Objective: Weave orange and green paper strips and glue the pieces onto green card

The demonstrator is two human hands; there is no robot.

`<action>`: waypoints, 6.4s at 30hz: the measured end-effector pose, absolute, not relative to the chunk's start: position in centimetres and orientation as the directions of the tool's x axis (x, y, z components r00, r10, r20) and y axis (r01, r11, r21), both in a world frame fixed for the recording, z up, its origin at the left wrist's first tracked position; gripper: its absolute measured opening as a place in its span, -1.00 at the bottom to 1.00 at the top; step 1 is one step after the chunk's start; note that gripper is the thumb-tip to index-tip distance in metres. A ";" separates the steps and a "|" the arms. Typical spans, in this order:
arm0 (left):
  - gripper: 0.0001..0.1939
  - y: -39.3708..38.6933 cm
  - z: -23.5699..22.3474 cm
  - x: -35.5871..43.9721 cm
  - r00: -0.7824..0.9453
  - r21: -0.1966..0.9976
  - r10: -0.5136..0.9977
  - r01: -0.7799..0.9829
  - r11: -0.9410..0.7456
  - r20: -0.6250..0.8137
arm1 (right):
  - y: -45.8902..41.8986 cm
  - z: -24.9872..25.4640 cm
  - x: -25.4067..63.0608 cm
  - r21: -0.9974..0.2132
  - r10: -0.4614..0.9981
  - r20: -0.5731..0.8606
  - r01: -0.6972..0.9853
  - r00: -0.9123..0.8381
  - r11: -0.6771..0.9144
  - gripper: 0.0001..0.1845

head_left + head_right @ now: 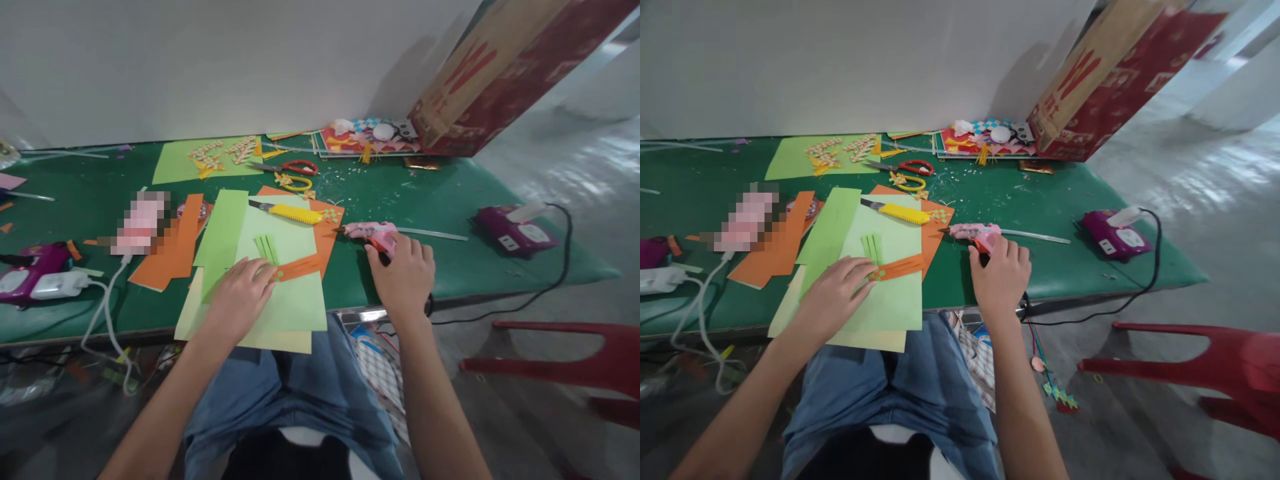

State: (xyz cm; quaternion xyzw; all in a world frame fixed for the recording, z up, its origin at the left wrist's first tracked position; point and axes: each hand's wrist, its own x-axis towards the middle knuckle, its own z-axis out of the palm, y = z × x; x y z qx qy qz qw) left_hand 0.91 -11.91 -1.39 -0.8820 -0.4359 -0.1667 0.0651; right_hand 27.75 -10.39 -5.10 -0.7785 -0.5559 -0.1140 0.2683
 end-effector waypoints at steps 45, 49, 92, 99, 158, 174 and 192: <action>-0.77 -9.7 -2.4 0.1 0.491 0.200 0.723 0.743 -0.639 0.485 | -11.2 -2.4 23.8 -0.239 0.719 0.670 0.864 -0.183 0.443 -0.83; -0.77 -9.6 -2.4 0.1 0.491 0.195 0.732 0.751 -0.630 0.472 | -11.9 -2.2 25.8 -0.257 0.718 0.695 0.920 -0.037 0.296 -0.84; -0.75 -8.8 -1.5 0.9 0.572 0.113 0.700 0.734 -0.669 0.428 | -9.7 -2.8 20.0 -0.084 0.703 0.561 0.814 -0.438 0.575 -0.83; -0.81 -8.7 -1.9 1.0 0.544 0.145 0.705 0.736 -0.661 0.456 | -9.4 -3.0 19.8 -0.134 0.719 0.566 0.816 -0.403 0.562 -0.85; -0.83 -8.2 -1.6 1.8 0.591 0.077 0.728 0.755 -0.651 0.348 | -9.5 -2.4 21.1 -0.098 0.724 0.538 0.821 -0.431 0.562 -0.79; -0.84 -8.1 -1.6 1.7 0.622 0.050 0.673 0.718 -0.694 0.400 | -9.3 -2.6 22.0 -0.086 0.763 0.493 0.850 -0.418 0.520 -0.81; -0.82 -7.8 -1.3 2.0 0.593 0.091 0.703 0.735 -0.672 0.393 | -8.9 -1.8 21.8 -0.060 0.744 0.557 0.875 -0.370 0.481 -0.76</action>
